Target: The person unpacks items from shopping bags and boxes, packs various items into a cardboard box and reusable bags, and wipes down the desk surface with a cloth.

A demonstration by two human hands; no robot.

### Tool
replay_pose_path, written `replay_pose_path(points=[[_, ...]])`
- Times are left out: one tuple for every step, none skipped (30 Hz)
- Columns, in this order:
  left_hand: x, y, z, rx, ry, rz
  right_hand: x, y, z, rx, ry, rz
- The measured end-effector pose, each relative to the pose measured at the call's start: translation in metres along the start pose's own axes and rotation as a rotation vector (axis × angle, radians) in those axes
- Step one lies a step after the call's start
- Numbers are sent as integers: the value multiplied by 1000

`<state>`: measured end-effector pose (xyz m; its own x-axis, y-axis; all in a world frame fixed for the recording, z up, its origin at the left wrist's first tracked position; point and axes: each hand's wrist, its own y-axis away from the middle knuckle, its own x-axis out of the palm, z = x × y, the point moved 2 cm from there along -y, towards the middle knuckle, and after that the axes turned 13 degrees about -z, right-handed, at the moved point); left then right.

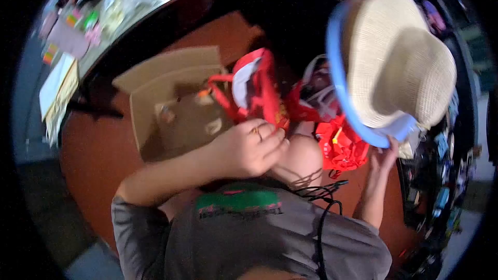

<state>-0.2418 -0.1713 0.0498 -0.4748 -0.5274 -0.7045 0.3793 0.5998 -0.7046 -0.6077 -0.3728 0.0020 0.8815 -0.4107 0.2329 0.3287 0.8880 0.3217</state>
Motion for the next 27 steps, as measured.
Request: replay_pose_path(points=[[4,19,2,-90,5,134,-18,-18,1,-32,-14,-16],[10,44,3,-240,47,304,-51,-57,0,-11,-72,113],[15,76,4,-294,-23,539,-50,-58,3,-96,-55,-118],[11,107,5,-549,-26,651,-66,-76,7,-25,-53,-17],[8,143,8,-624,-138,724,-74,-89,6,-69,-72,-47],[-9,156,20,-726,-142,1090,-89,-110,7,-37,-81,-17],[-17,201,18,-838,-301,945,-106,-131,-1,-8,-86,9],[-29,218,20,-935,-365,955,-120,-155,-7,28,-114,20],[-50,214,20,-1257,-279,1047,-131,-175,-12,67,-142,26],[-56,224,19,-1315,-265,1135,-134,-187,-15,132,-118,-15],[-60,236,17,-1372,-252,1220,-136,-199,-21,119,-85,-33],[-58,259,15,-1339,-211,1165,-136,-213,-29,106,-54,-46],[-50,291,12,-1310,-174,1108,-138,-233,-39,94,-22,-55],[-53,309,9,-1285,-138,1060,-187,-297,-57,127,30,-6],[-54,294,9,-1351,-137,1122,-182,-310,-70,99,1,-72],[-51,264,12,-1419,-134,1179,-174,-321,-81,68,-26,-133],[-48,249,15,-1487,-127,1233,-163,-328,-89,35,-53,-196],[-43,256,15,-1512,-34,1277,-151,-333,-95,28,-37,-213],[-36,272,10,-1420,-40,1240,-143,-338,-102,21,-22,-231],[-29,292,3,-1325,-46,1204,-135,-339,-109,14,-6,-253],[-23,293,-2,-1226,-53,1169,-130,-342,-115,5,7,-278],[-14,296,-6,-1260,-69,1218,-125,-346,-120,-2,20,-304],[-2,288,-8,-1293,-84,1265,-120,-359,-129,25,-8,-343],[7,283,-12,-1323,-98,1312,-118,-376,-142,52,-36,-384],[17,282,-18,-1310,-125,1273,-119,-392,-151,77,-63,-427],[29,284,-25,-1293,-151,1237,-111,-393,-159,168,-99,-450],[38,282,-29,-1273,-172,1201,-116,-412,-171,44,-32,-366]])
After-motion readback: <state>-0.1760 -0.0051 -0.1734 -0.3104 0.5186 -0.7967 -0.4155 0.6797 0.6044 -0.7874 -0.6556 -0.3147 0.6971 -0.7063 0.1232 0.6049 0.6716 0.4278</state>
